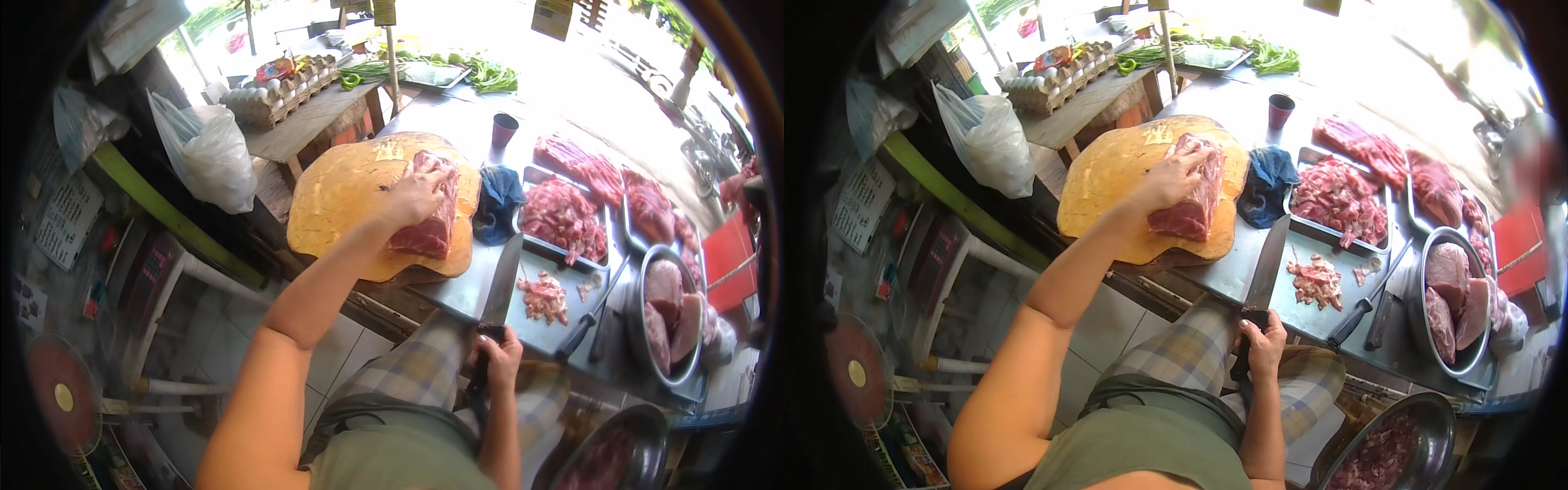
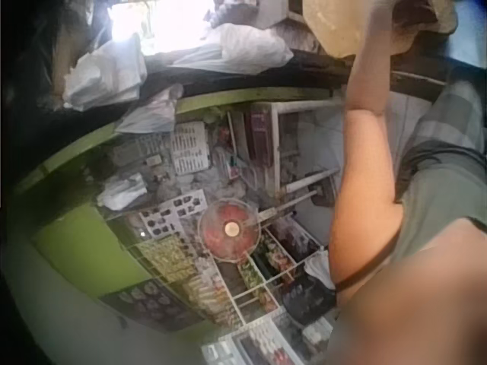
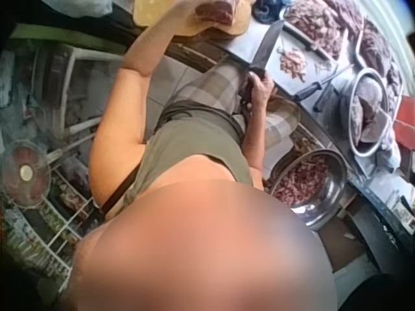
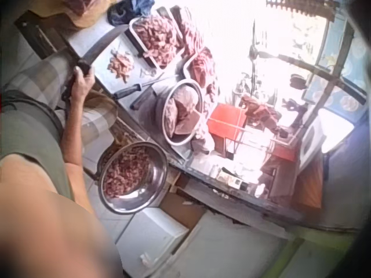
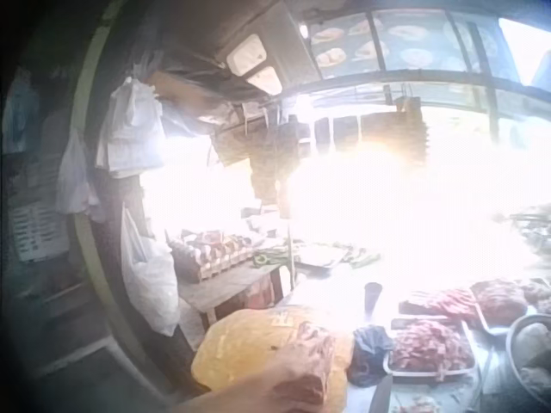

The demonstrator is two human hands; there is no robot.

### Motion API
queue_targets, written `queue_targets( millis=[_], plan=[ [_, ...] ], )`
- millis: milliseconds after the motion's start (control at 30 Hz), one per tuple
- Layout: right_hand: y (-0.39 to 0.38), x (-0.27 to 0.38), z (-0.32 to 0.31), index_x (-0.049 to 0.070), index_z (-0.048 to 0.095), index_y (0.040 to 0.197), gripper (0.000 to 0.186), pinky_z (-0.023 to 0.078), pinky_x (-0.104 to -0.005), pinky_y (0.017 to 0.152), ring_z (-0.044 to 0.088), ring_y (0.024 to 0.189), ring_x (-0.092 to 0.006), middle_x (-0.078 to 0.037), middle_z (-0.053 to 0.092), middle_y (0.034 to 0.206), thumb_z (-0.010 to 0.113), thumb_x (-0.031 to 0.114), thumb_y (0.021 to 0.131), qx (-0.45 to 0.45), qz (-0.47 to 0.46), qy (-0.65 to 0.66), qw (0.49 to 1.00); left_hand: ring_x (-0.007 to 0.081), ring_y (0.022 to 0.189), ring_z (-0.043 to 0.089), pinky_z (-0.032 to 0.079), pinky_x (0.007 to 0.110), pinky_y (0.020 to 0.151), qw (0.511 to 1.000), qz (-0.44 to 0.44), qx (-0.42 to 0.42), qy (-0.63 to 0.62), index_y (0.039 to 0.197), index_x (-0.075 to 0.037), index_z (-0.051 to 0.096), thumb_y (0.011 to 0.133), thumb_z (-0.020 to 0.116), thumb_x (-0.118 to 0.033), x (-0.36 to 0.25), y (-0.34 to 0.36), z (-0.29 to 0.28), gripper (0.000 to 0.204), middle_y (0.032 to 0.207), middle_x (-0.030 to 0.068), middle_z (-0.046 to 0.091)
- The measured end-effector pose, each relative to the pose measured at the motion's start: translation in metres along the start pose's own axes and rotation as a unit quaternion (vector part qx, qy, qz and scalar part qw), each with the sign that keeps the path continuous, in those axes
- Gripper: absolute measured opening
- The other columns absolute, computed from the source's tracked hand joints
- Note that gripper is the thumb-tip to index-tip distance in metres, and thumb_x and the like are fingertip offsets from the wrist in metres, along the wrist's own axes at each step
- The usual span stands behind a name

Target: The person uses a knife to cut a large piece of raw meat on a wooden cutting board into smaller pieces. The person repeatedly slices the meat and places the cut pieces onto a metal tray.

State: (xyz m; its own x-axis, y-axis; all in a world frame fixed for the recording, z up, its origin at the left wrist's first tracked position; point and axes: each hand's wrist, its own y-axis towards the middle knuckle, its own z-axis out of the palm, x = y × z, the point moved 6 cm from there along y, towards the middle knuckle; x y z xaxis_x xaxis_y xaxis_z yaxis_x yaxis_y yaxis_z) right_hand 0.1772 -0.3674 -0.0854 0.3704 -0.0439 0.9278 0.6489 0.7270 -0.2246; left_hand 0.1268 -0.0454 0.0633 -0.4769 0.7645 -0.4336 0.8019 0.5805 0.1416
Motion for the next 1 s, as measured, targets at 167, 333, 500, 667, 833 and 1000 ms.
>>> queue_targets(
  millis=[167, 333, 500, 667, 833, 1000],
  plan=[
    [0.0, 0.001, 0.003, 0.002, 0.06, 0.107, 0.018, 0.049, -0.0261, 0.048, 0.059, 0.053, -0.0111, -0.002, 0.062, 0.077, 0.069, -0.001, 0.091, 0.003, 0.013, -0.003, 1.0, 0.0382, 0.145, 0.043, 0.036, 0.042, 0.12, 0.994, 0.011, 0.047, 0.1, 0.153, -0.011, 0.049, 0.091, 0.068, -0.042, 0.002, 0.052, -0.002, 0.071, 0.157, 0.0207, 0.047],
    [-0.003, 0.005, -0.001, -0.001, 0.061, 0.107, 0.019, 0.049, -0.0264, 0.049, 0.06, 0.054, -0.0117, -0.003, 0.063, 0.078, 0.069, -0.001, 0.09, -0.01, 0.013, -0.017, 1.0, 0.0333, 0.118, 0.065, 0.05, 0.04, 0.102, 0.974, 0.048, 0.207, 0.083, 0.132, -0.009, 0.068, 0.08, 0.075, -0.046, 0.016, 0.123, 0.013, 0.064, 0.129, 0.0189, 0.069],
    [-0.006, 0.008, -0.012, -0.001, 0.06, 0.106, 0.019, 0.049, -0.0263, 0.048, 0.06, 0.054, -0.0122, -0.004, 0.063, 0.077, 0.069, -0.002, 0.09, -0.023, -0.001, -0.007, 1.0, 0.0343, 0.115, 0.068, 0.052, 0.042, 0.1, 0.982, -0.042, 0.169, 0.076, 0.119, -0.009, 0.076, 0.081, 0.072, -0.042, 0.056, 0.12, 0.005, 0.05, 0.123, 0.0191, 0.072],
    [-0.003, 0.008, -0.012, 0.0, 0.06, 0.105, 0.017, 0.049, -0.0266, 0.048, 0.059, 0.053, -0.0117, -0.003, 0.061, 0.075, 0.068, -0.002, 0.09, -0.02, 0.008, -0.013, 1.0, 0.0368, 0.117, 0.065, 0.049, 0.044, 0.101, 0.989, -0.12, 0.057, 0.059, 0.123, -0.002, 0.07, 0.092, 0.063, -0.042, 0.11, 0.065, -0.027, 0.051, 0.125, 0.0228, 0.07],
    [-0.004, 0.01, -0.003, 0.0, 0.06, 0.11, 0.022, 0.049, -0.0268, 0.048, 0.058, 0.053, -0.0119, -0.003, 0.061, 0.076, 0.067, -0.003, 0.09, -0.001, -0.005, -0.002, 1.0, 0.0257, 0.114, 0.067, 0.05, 0.038, 0.098, 0.989, -0.065, 0.018, -0.13, 0.127, 0.0, 0.069, 0.102, 0.061, -0.041, 0.117, 0.006, -0.033, 0.048, 0.121, 0.0193, 0.072],
    [-0.007, 0.015, 0.001, -0.001, 0.058, 0.114, 0.024, 0.05, -0.0281, 0.049, 0.059, 0.054, -0.0128, -0.004, 0.06, 0.078, 0.064, -0.004, 0.09, -0.008, -0.008, -0.031, 0.999, 0.0165, 0.117, 0.061, 0.047, 0.032, 0.104, 0.959, -0.015, -0.043, -0.278, 0.139, 0.001, 0.061, 0.102, 0.065, -0.047, 0.099, -0.042, -0.023, 0.061, 0.126, 0.0114, 0.069]
  ],
)
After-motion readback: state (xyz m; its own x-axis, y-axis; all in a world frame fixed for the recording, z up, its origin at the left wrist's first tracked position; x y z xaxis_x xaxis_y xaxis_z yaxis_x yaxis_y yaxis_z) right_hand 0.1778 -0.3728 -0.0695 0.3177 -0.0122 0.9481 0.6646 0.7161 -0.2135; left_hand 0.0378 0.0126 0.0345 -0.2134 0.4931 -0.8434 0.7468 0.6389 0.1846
